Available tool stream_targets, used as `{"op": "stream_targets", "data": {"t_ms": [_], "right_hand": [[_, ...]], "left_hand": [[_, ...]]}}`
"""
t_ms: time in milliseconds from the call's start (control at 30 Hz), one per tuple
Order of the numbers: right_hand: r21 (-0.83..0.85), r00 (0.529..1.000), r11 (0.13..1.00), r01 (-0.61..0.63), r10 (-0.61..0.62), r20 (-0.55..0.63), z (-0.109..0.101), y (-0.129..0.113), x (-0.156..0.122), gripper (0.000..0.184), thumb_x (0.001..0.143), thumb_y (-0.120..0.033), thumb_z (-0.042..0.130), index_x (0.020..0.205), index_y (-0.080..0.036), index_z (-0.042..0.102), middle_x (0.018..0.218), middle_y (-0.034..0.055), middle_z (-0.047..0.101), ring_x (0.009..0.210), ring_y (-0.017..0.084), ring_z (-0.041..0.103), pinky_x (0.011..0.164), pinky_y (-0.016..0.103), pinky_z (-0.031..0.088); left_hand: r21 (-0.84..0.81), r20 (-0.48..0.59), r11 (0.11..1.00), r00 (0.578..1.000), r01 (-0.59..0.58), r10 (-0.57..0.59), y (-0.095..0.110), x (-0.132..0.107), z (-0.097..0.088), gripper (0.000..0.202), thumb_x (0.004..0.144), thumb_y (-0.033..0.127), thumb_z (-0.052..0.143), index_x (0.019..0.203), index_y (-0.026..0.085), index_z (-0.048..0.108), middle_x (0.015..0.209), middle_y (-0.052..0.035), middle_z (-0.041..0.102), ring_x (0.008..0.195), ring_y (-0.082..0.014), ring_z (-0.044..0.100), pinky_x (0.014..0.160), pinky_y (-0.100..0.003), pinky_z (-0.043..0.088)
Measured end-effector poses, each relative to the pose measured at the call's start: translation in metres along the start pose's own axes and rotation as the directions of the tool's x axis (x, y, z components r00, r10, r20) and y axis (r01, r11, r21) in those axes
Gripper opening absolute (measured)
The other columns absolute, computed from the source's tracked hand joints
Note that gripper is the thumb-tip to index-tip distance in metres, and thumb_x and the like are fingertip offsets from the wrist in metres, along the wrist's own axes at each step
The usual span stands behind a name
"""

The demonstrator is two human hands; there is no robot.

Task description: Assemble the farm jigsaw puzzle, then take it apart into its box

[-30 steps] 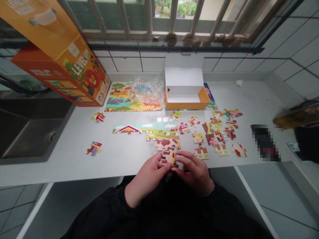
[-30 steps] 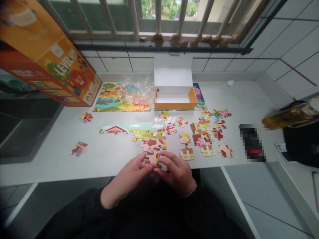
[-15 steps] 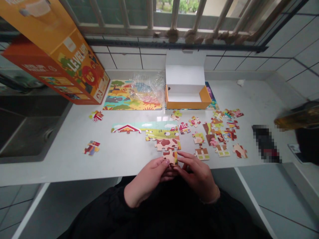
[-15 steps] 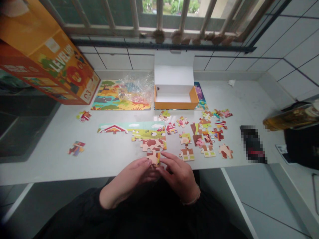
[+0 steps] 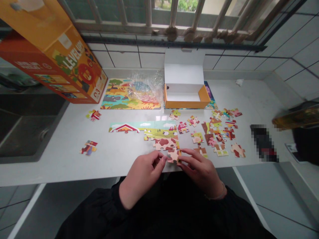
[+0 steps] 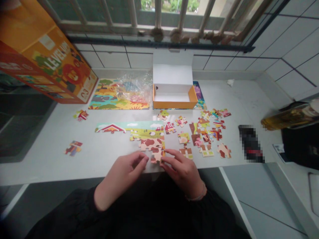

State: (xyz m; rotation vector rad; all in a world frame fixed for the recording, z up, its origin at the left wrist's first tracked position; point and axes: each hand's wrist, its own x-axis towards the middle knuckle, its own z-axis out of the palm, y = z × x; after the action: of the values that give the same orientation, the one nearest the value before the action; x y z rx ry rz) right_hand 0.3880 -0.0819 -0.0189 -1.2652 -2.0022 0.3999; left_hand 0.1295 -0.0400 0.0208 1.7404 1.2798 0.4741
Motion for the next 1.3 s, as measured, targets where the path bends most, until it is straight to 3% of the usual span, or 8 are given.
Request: {"op": "stream_targets", "data": {"t_ms": [67,100,167,233,333,500,933,1300], "right_hand": [[-0.061,1.000,0.998,0.020,-0.018,0.020,0.001,0.003,0.000,0.019,0.106,-0.024,0.073,0.123,-0.028,0.079,0.137,0.0116,0.077,0.107,0.023,0.081,0.090,0.035,0.070],[-0.082,0.999,0.996,0.024,-0.021,0.034,0.002,0.005,-0.001,0.019,0.106,-0.023,0.072,0.124,-0.028,0.079,0.139,0.0116,0.077,0.103,0.021,0.082,0.090,0.035,0.069],[-0.119,0.998,0.992,0.028,-0.021,0.058,0.005,0.006,-0.002,0.021,0.106,-0.022,0.072,0.125,-0.028,0.078,0.142,0.0118,0.076,0.101,0.021,0.082,0.090,0.035,0.069],[-0.157,0.997,0.987,0.042,-0.030,0.076,0.006,0.007,-0.002,0.022,0.106,-0.022,0.072,0.126,-0.028,0.078,0.141,0.0118,0.076,0.106,0.023,0.082,0.092,0.036,0.069],[-0.183,0.994,0.981,0.067,-0.051,0.093,0.005,0.007,-0.001,0.023,0.107,-0.021,0.070,0.128,-0.027,0.078,0.141,0.0116,0.077,0.115,0.025,0.081,0.095,0.038,0.069],[-0.176,0.993,0.980,0.088,-0.073,0.091,0.004,0.010,-0.003,0.030,0.106,-0.019,0.069,0.134,-0.029,0.076,0.145,0.0117,0.075,0.121,0.026,0.079,0.099,0.039,0.069],[-0.199,0.991,0.974,0.108,-0.089,0.101,0.005,0.010,-0.005,0.028,0.109,-0.021,0.068,0.135,-0.026,0.074,0.149,0.0112,0.073,0.118,0.025,0.080,0.098,0.041,0.068],[-0.193,0.985,0.968,0.162,-0.147,0.090,0.005,0.009,-0.002,0.028,0.107,-0.023,0.072,0.135,-0.023,0.074,0.137,0.0092,0.080,0.111,0.024,0.081,0.092,0.040,0.067]], "left_hand": [[0.197,-0.130,0.964,0.970,-0.179,0.206,-0.004,0.003,-0.005,0.026,0.109,0.042,0.059,0.110,0.024,0.078,0.104,-0.0089,0.081,0.097,-0.0271,0.074,0.091,-0.041,0.057],[0.263,-0.140,0.930,0.943,-0.257,0.301,-0.007,0.006,-0.005,0.024,0.109,0.038,0.060,0.117,0.024,0.077,0.115,-0.0107,0.080,0.108,-0.0288,0.073,0.099,-0.045,0.057],[0.343,-0.077,0.855,0.896,-0.389,0.438,-0.014,0.011,-0.003,0.030,0.108,0.032,0.062,0.135,0.023,0.072,0.141,-0.0136,0.075,0.133,-0.0311,0.067,0.115,-0.051,0.053],[0.396,0.019,0.793,0.867,-0.464,0.498,-0.020,0.015,0.002,0.040,0.108,0.031,0.063,0.147,0.023,0.065,0.160,-0.0148,0.063,0.149,-0.0324,0.057,0.126,-0.055,0.047],[0.455,0.093,0.752,0.866,-0.476,0.492,-0.025,0.018,0.007,0.047,0.108,0.035,0.065,0.153,0.021,0.062,0.166,-0.0164,0.058,0.155,-0.0354,0.052,0.129,-0.060,0.043],[0.455,0.091,0.759,0.872,-0.466,0.480,-0.023,0.018,0.009,0.044,0.107,0.034,0.065,0.150,0.024,0.066,0.162,-0.0157,0.061,0.152,-0.0356,0.055,0.128,-0.060,0.044],[0.473,0.077,0.748,0.868,-0.465,0.490,-0.022,0.019,0.009,0.041,0.109,0.034,0.062,0.149,0.025,0.066,0.159,-0.0138,0.063,0.149,-0.0345,0.056,0.127,-0.058,0.045],[0.506,0.087,0.722,0.861,-0.472,0.502,-0.020,0.019,0.009,0.039,0.109,0.033,0.060,0.146,0.022,0.066,0.157,-0.0147,0.063,0.147,-0.0353,0.057,0.125,-0.059,0.046]]}}
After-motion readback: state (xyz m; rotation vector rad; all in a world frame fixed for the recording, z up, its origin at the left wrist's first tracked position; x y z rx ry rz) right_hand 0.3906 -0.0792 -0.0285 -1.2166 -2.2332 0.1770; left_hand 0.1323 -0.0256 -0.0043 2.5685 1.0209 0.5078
